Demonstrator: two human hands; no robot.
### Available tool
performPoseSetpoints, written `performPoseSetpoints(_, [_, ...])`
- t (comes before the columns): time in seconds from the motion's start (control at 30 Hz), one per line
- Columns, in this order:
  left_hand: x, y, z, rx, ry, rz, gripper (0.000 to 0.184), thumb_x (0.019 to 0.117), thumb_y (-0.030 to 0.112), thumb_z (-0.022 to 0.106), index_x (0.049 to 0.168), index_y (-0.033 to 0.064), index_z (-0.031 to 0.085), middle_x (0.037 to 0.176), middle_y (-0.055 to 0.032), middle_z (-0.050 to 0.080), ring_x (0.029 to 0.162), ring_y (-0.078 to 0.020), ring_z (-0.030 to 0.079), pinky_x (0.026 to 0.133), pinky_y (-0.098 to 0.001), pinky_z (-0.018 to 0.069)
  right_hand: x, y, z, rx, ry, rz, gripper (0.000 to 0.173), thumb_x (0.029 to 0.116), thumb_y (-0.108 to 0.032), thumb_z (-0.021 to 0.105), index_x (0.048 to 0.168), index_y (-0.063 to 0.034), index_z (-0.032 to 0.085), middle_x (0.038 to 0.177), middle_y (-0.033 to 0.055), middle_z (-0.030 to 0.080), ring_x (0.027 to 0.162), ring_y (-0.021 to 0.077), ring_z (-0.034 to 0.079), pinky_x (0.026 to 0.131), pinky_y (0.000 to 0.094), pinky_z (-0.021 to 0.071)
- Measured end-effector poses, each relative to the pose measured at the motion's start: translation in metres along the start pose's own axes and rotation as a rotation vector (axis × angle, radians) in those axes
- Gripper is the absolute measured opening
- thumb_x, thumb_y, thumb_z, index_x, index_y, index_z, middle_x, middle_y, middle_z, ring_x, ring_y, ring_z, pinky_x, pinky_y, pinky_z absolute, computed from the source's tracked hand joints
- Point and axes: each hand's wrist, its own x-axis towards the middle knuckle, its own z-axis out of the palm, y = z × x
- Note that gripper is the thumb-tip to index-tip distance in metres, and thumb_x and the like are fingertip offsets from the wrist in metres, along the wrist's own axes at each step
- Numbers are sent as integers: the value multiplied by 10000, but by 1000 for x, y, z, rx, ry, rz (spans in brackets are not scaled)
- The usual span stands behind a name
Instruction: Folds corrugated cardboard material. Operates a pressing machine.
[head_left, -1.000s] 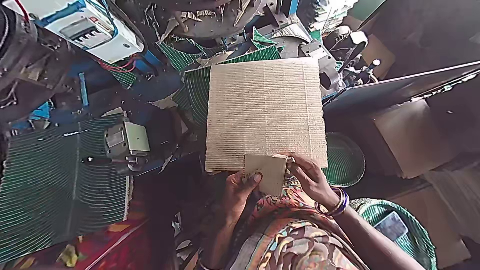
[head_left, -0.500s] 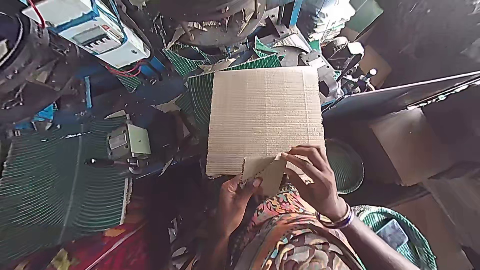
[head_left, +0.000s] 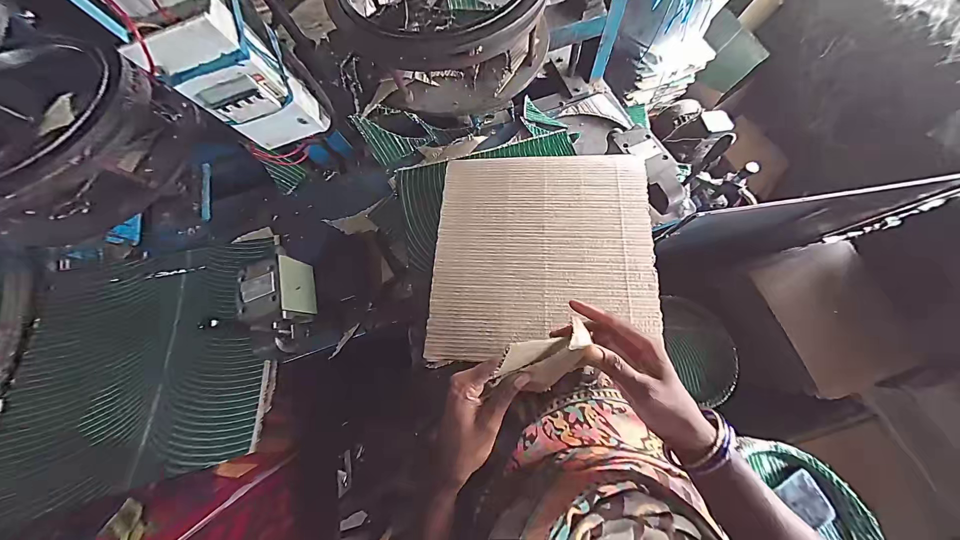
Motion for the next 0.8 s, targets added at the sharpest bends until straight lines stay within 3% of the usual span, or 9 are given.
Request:
performPoseSetpoints(0.07, [0,-1,0,19,12,5,128,963,193,692,1037,113,759,991,95,767,935,13,712,857,-198,605,-2,6,3,189,9,85,486,1035,-194,605,1454,33,509,1244,131,683,1070,198,699,949,385,598])
performPoseSetpoints(0.1, [0,-1,0,32,13,7,128,963,200,692,1030,112,758,983,98,766,928,18,711,850,-193,604,-3,9,5,266,15,110,419,1034,-200,602,1391,17,573,1213,110,701,1054,186,704,953,387,591])
performPoseSetpoints(0.17, [-2,-3,0,50,9,13,138,963,210,690,1023,105,757,973,98,763,925,28,706,848,-187,600,-6,14,11,332,90,118,215,1018,-201,625,1138,-54,726,1059,46,754,964,139,723,920,365,595])
performPoseSetpoints(0.2, [-4,-4,1,54,3,15,144,963,215,688,1022,102,755,973,98,761,929,31,704,850,-186,597,-8,15,14,323,129,101,167,1013,-197,633,1056,-85,749,998,18,757,926,115,721,900,349,596])
performPoseSetpoints(0.27, [-4,-6,3,39,-14,12,157,972,237,684,1045,116,751,992,99,762,947,27,704,863,-191,597,-7,17,18,275,193,47,143,1009,-186,637,1002,-102,753,935,-14,742,876,79,702,860,313,594])
performPoseSetpoints(0.43, [-9,-10,9,-37,-37,-12,161,971,208,685,1072,100,749,1003,79,767,937,5,713,860,-201,602,-5,24,25,225,335,35,91,988,-82,633,1003,-55,719,865,4,729,757,70,686,721,265,597])
performPoseSetpoints(0.53, [-12,-11,13,-41,-40,-24,144,969,221,692,1047,117,756,985,91,767,919,13,713,844,-193,603,-4,27,24,176,358,7,234,960,-17,652,1188,-19,597,893,34,727,730,87,689,670,256,595])
performPoseSetpoints(0.6, [-13,-13,14,-41,-37,-12,146,974,215,685,1052,111,750,991,90,766,926,14,712,853,-194,603,-5,27,23,80,337,-48,354,966,-25,658,1290,4,518,896,39,730,759,107,709,711,281,611])
performPoseSetpoints(0.8, [-11,-15,8,16,-37,-5,158,972,219,685,1042,92,748,978,81,764,920,24,709,844,-180,598,-5,27,17,-127,248,-177,217,999,-37,612,1186,46,684,1111,46,740,911,77,710,806,254,615])
